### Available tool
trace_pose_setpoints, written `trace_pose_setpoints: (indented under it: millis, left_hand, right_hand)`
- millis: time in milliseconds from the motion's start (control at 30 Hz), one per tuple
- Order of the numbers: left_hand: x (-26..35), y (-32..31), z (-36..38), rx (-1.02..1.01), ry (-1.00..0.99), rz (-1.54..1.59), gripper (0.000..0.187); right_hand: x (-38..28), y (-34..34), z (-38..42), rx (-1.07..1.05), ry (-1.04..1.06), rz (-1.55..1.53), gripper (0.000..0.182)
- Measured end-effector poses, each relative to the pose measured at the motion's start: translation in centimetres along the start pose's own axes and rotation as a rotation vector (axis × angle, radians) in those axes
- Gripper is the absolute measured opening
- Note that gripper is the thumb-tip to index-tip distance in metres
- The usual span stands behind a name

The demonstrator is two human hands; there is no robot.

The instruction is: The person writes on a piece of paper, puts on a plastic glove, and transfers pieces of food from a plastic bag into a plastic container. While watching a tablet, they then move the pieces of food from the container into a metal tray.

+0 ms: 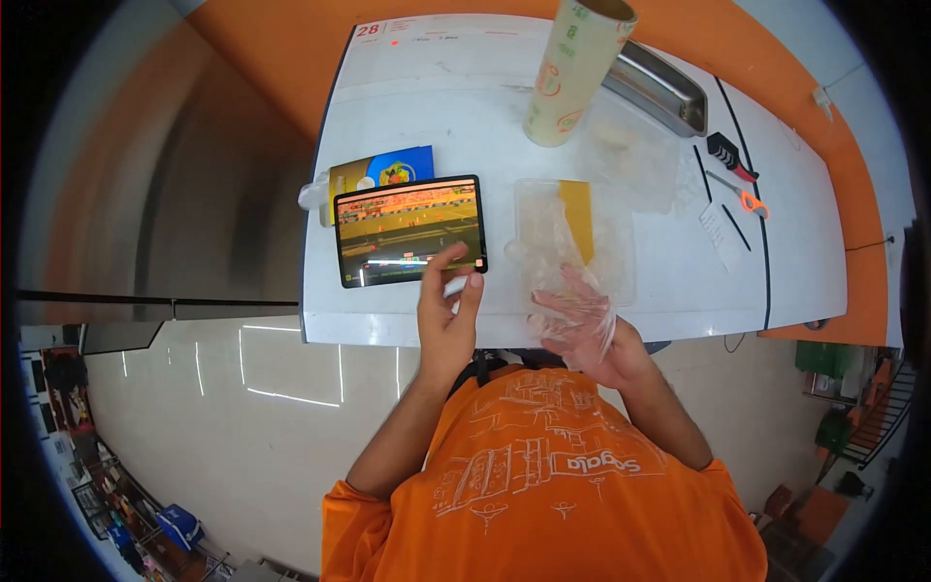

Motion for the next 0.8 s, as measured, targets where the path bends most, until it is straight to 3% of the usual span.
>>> trace_pose_setpoints:
  millis: [100,200,267,400,467,533,667,767,800]
  left_hand:
    - [-0.5,-1.3,1.3,-0.352,0.402,0.298,0.055]
    - [-0.3,-2.4,2.9,-0.466,0.267,0.362,0.046]
    - [-0.1,-3.1,3.3,-0.442,0.255,0.273,0.039]
    - [-1.2,-3.4,3.8,-0.377,0.367,0.256,0.021]
    - [-1.3,-3.3,4.0,-0.35,0.381,0.252,0.016]
    - [-2.4,-3.3,4.3,-0.365,0.442,0.241,0.014]
    - [-3.0,-3.8,4.8,-0.39,0.46,0.32,0.012]
    - [-3.0,-4.7,5.2,-0.447,0.487,0.294,0.012]
    - [-2.4,-4.6,5.2,-0.259,0.355,0.194,0.015]
  right_hand:
    - [-0.3,-0.6,-0.2,-0.01,-0.017,-0.21,0.074]
    - [-0.1,-0.6,-0.5,-0.026,-0.002,-0.204,0.073]
    - [0.1,0.0,-0.4,0.071,0.041,0.027,0.072]
    - [0.7,1.8,-0.1,0.095,0.158,0.085,0.063]
    - [0.6,2.2,-0.1,0.148,0.163,0.045,0.059]
    - [0.5,3.1,0.0,0.278,0.177,-0.247,0.058]
    - [0.8,3.4,-0.2,0.125,0.154,-0.502,0.062]
    - [0.6,1.8,-0.3,0.234,0.134,-0.422,0.064]
    - [0.4,0.8,-0.5,0.231,0.133,-0.422,0.064]
Point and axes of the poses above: each hand's wrist, its own z-axis away from the middle knuckle, its own y-axis out of the back of the hand, x = y × z, the point moved 3 cm from there along -z, towards the middle knuckle, and after that the axes turned 4 degrees about -z, right-handed, at the moved point
